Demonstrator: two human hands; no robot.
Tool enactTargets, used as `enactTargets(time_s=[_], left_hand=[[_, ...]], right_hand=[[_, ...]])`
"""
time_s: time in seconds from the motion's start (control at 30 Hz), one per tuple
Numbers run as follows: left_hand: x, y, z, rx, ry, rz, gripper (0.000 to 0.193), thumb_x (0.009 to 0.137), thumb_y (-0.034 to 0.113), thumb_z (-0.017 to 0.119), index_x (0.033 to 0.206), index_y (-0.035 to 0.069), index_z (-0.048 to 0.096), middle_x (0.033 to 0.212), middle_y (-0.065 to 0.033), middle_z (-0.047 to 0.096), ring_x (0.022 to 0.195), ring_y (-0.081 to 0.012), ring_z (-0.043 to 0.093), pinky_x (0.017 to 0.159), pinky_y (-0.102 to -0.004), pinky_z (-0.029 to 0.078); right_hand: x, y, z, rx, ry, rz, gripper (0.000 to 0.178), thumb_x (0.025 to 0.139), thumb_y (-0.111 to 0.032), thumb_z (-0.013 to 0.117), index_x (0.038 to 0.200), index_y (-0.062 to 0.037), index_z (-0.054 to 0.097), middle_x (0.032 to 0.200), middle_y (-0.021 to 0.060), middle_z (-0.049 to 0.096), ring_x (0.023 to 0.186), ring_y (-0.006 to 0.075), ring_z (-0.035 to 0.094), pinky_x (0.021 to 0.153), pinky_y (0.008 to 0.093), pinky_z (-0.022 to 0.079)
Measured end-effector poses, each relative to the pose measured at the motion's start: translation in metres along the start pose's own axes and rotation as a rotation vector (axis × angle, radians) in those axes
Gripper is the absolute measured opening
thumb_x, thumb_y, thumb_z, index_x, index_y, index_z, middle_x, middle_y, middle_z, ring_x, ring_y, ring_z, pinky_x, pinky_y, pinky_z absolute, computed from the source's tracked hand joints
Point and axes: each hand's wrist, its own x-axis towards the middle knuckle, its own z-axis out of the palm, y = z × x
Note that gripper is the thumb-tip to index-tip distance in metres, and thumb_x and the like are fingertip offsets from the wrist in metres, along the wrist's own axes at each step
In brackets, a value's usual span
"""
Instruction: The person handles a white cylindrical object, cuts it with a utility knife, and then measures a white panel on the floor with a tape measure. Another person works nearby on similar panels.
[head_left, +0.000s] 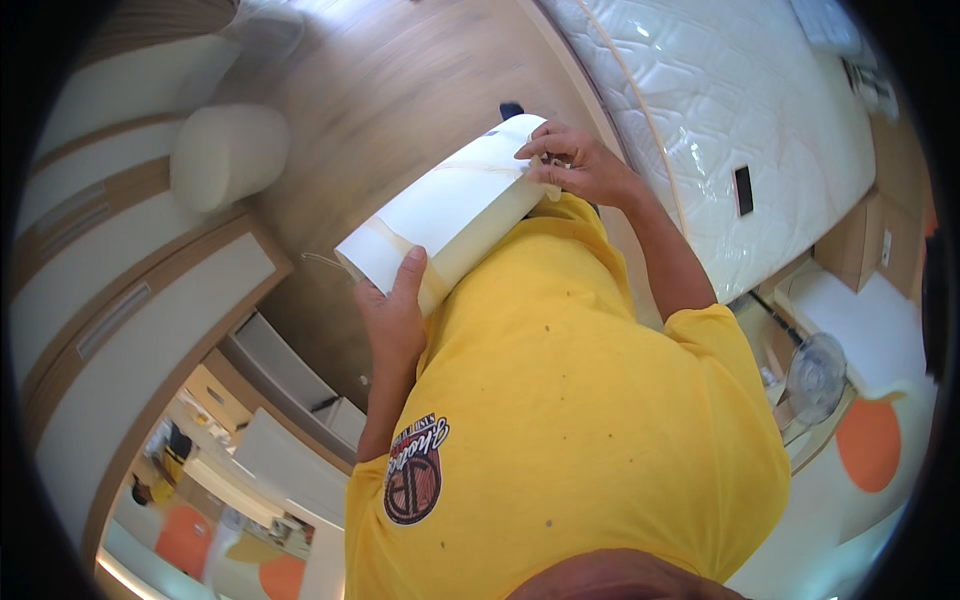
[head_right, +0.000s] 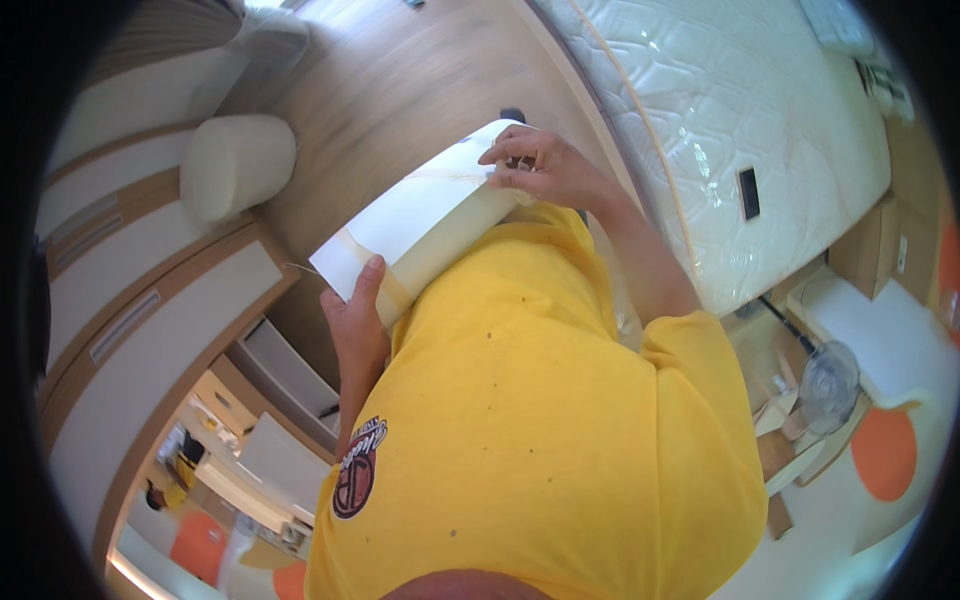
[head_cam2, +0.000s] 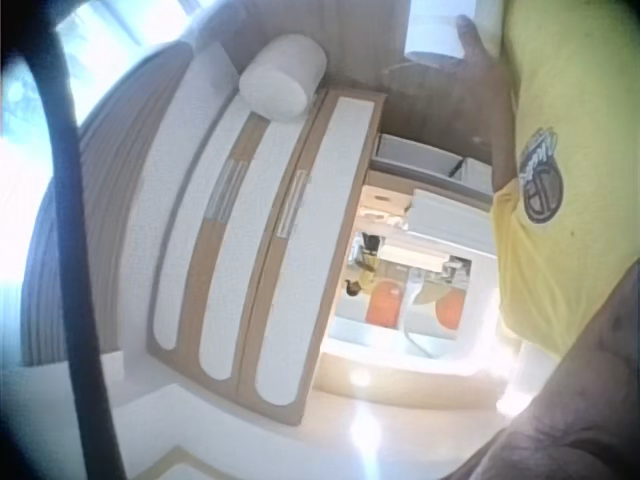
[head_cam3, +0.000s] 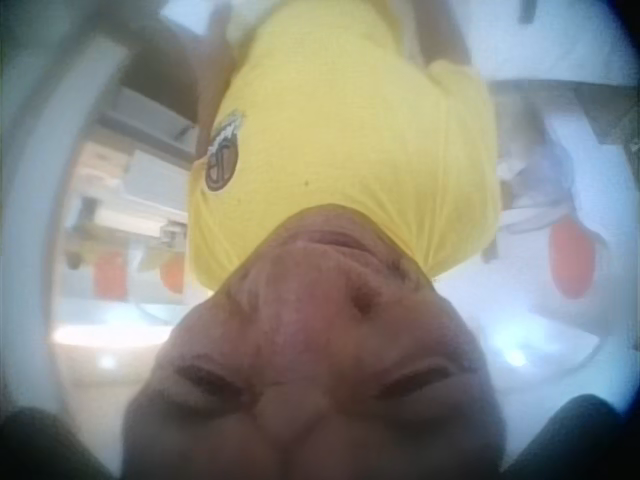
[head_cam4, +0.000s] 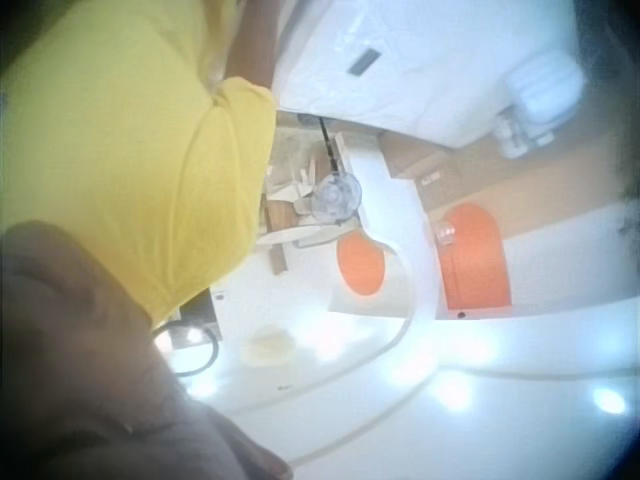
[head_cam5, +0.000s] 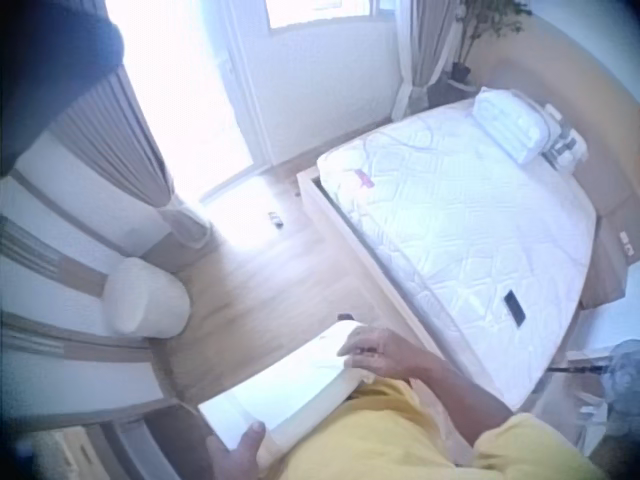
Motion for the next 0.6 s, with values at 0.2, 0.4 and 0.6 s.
enactTargets(time_s=[0.2,0.4,0.6], left_hand=[[0.035,0.027,0.023,-0.010,0.123,0.049,0.029,0.093,0.018,0.068,0.109,-0.006,0.065,0.101,-0.0103,0.069,0.091,-0.0148,0.062,0.082,-0.0297,0.048],[0.072,0.044,0.046,-0.116,0.386,-0.074,0.036,0.092,0.019,0.069,0.116,-0.007,0.060,0.107,-0.0125,0.067,0.092,-0.0164,0.062,0.082,-0.0299,0.049],[0.110,0.058,0.051,-0.747,0.387,-0.272,0.042,0.092,0.016,0.066,0.125,-0.006,0.054,0.117,-0.0163,0.064,0.102,-0.0251,0.065,0.087,-0.0365,0.054]], right_hand=[[0.080,-0.017,-0.014,-0.259,-0.092,-0.158,0.017,0.085,-0.014,0.071,0.099,-0.0038,0.073,0.092,0.0101,0.066,0.082,0.0244,0.064,0.077,0.0329,0.052],[0.166,-0.027,-0.039,-0.378,-0.183,-0.364,0.018,0.084,-0.006,0.072,0.101,-0.0023,0.071,0.091,0.0108,0.064,0.080,0.0237,0.063,0.071,0.0325,0.052],[0.259,-0.036,-0.061,-0.244,-0.262,-0.313,0.026,0.078,-0.011,0.077,0.103,-0.0073,0.071,0.095,0.0094,0.061,0.083,0.0246,0.062,0.077,0.0343,0.053]])
